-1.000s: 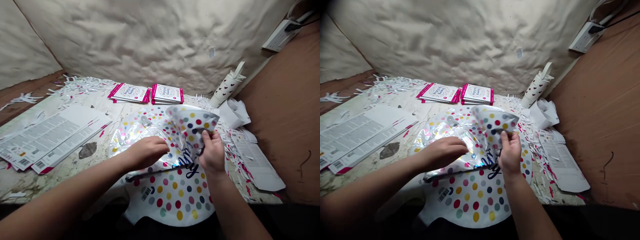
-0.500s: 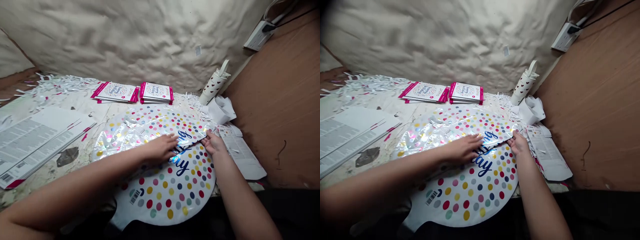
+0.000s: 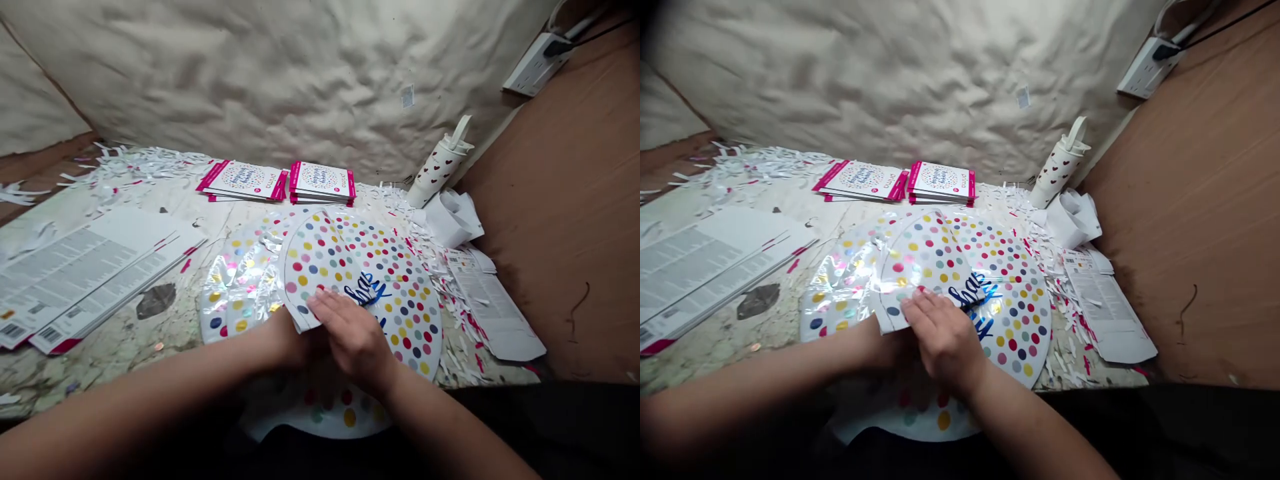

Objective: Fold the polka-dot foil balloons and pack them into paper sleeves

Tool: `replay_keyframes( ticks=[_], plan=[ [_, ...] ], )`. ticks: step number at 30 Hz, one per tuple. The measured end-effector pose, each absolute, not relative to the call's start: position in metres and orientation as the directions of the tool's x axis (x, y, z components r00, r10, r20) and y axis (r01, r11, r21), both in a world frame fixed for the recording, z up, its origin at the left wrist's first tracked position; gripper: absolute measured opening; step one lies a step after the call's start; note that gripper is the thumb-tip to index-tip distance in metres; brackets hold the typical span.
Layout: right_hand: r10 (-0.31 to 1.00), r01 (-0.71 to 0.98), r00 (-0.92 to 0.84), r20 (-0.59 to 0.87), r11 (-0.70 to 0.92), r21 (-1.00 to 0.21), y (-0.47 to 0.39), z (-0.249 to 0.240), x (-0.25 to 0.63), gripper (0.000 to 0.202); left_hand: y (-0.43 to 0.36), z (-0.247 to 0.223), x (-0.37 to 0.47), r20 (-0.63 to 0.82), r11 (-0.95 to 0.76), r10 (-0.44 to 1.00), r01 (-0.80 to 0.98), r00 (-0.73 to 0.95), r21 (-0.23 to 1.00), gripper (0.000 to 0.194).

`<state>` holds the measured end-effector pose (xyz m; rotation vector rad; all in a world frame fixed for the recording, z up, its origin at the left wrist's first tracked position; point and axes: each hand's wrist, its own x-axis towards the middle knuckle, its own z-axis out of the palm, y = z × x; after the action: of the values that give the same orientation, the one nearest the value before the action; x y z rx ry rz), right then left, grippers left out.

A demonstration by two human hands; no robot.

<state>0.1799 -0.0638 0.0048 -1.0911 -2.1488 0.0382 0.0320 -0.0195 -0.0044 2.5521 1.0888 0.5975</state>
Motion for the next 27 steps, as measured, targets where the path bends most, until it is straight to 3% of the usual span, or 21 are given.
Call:
replay_keyframes(
  ticks=[3, 5, 11, 16, 19, 21, 23, 25, 27],
  plan=[
    [0.726, 0.696, -0.402, 0.559, 0.638, -0.329, -0.064, -0.014, 0.171, 0.038, -0.047, -0.003, -0.021, 0.335, -0.864, 0.502, 0.443, 0.797, 0.241, 0.023],
    [0.725, 0.676, -0.419, 0.548, 0.651, -0.346, -0.062, -0.022, 0.166, 0.031, -0.062, -0.008, -0.043, 0.402, -0.897, 0.437, 0.422, 0.805, 0.13, 0.023],
    [0.715, 0.651, -0.497, 0.492, 0.682, -0.335, -0.07, -0.03, 0.151, 0.025, -0.078, -0.023, -0.06, 0.406, -0.874, 0.479, 0.467, 0.778, 0.137, 0.023],
    [0.746, 0.669, -0.517, 0.42, 0.658, -0.346, -0.074, -0.038, 0.15, 0.028, -0.069, -0.02, -0.072, 0.5, -0.861, 0.45, 0.508, 0.74, 0.024, 0.027],
    [0.742, 0.649, -0.535, 0.404, 0.667, -0.366, -0.072, -0.033, 0.153, 0.027, -0.056, -0.014, -0.066, 0.363, -0.851, 0.482, 0.525, 0.797, -0.024, 0.021],
    [0.733, 0.641, -0.548, 0.402, 0.677, -0.362, -0.071, -0.028, 0.159, 0.029, -0.05, -0.005, -0.057, 0.269, -0.857, 0.506, 0.512, 0.819, 0.052, 0.023],
    [0.715, 0.662, -0.547, 0.436, 0.688, -0.298, -0.07, -0.026, 0.172, 0.037, -0.048, 0.008, -0.046, 0.213, -0.772, 0.63, 0.573, 0.746, 0.276, 0.022],
    [0.693, 0.702, -0.535, 0.484, 0.683, -0.202, -0.069, -0.027, 0.188, 0.036, -0.047, 0.024, -0.035, 0.066, -0.615, 0.715, 0.581, 0.696, 0.533, 0.018],
    [0.666, 0.7, -0.557, 0.496, 0.698, -0.15, -0.067, -0.031, 0.204, 0.034, -0.04, 0.036, -0.02, -0.083, -0.541, 0.618, 0.499, 0.782, 0.677, 0.021]
  ],
)
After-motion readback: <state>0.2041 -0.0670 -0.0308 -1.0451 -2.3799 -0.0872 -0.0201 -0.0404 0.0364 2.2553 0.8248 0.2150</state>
